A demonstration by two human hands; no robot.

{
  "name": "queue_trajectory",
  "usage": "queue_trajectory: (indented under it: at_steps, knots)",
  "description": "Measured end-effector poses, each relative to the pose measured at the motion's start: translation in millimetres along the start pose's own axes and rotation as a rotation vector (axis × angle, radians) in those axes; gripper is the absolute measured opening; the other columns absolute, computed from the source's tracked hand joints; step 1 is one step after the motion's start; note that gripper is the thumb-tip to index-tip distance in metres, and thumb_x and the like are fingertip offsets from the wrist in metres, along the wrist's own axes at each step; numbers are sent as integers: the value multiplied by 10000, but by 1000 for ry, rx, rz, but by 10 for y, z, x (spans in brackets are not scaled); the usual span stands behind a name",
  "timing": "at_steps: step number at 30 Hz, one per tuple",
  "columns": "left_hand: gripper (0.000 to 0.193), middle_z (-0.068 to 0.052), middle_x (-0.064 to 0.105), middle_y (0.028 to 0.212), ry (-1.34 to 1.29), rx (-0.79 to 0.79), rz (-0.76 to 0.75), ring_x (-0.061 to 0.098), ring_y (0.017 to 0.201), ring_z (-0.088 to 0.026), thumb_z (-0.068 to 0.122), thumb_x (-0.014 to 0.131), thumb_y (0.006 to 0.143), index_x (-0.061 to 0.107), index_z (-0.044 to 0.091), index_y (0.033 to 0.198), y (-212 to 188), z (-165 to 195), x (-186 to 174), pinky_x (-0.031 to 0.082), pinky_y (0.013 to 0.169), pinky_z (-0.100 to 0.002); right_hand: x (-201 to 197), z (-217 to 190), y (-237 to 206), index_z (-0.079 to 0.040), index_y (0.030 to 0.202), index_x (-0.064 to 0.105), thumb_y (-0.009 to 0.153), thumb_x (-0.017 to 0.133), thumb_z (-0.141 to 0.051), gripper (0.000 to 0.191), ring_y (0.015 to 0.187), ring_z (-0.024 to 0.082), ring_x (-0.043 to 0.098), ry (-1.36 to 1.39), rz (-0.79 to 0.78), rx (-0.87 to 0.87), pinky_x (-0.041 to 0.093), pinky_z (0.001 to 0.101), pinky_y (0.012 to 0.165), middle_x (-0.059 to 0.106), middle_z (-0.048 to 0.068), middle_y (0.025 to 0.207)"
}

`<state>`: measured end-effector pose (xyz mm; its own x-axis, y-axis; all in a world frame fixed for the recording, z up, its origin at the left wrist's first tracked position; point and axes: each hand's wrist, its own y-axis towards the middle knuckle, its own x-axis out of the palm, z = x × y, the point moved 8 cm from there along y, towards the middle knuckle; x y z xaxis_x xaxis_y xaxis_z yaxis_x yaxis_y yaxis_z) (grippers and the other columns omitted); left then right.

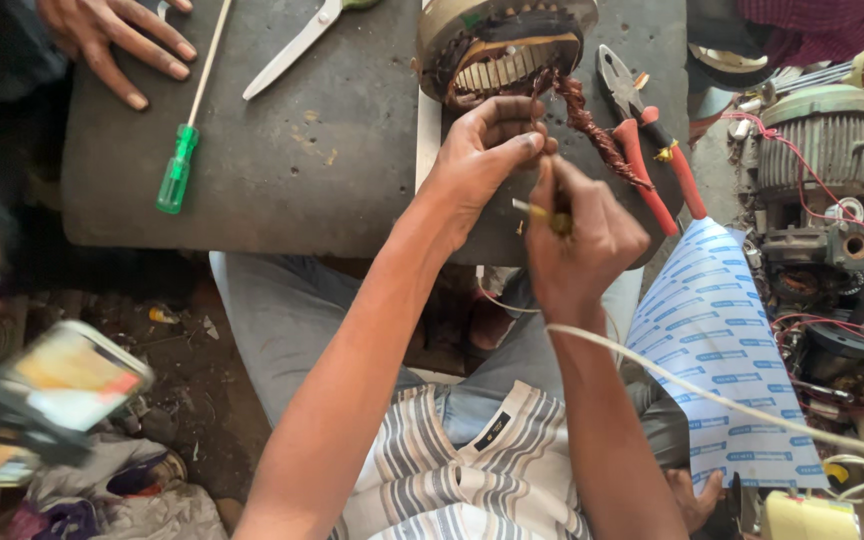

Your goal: The person uses a screwdriver to pry and adjust copper windings inside a motor stator. They repeatedly insert the tool into the slots and manipulate the wires while holding the stator steady with their other hand.

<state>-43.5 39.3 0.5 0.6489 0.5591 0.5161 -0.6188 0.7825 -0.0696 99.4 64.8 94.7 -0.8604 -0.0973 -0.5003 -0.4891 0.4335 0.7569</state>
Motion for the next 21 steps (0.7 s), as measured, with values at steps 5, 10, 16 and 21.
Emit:
queue_trajectory:
  at_steps: [5, 10, 16, 21]
  knots:
    - [367, -84, 707, 1074, -5, -16, 2, 706, 995, -163, 42, 681, 941, 598, -42, 1288, -20, -3, -25, 577, 918, -299, -16, 156, 84, -45, 1081, 742, 1040, 800, -109, 96, 698, 199, 693, -106, -3, 51, 512, 329, 646, 725, 83, 867]
    - [401, -95, 701, 1117, -60, 40, -65, 705, 1017, -167, 74, 712, 965, 602, -49, 1331, -46, 32, -11, 593, 954, -321, 47, 352, -54, -22, 1006, 747, 1010, 770, -125, 106, 647, 131, 672, 53, -96, 350, 520, 298, 613, 711, 52, 782]
    - [435, -100, 705, 1130, -130, 3, -57, 699, 1030, -161, 107, 733, 956, 612, -44, 1346, -46, -9, -46, 588, 911, -327, 415, 645, -349, -35, 968, 765, 961, 723, -197, 168, 518, 41, 476, 748, -346, 1037, 329, 237, 473, 588, -22, 659]
    - [424, -90, 707, 1149, -157, 21, -65, 700, 1048, -165, 82, 726, 966, 609, -47, 1353, -47, 0, -52, 582, 950, -306, 220, 546, -197, -47, 1049, 751, 1039, 704, -223, 182, 592, 82, 539, 441, -313, 829, 383, 259, 546, 651, 48, 719]
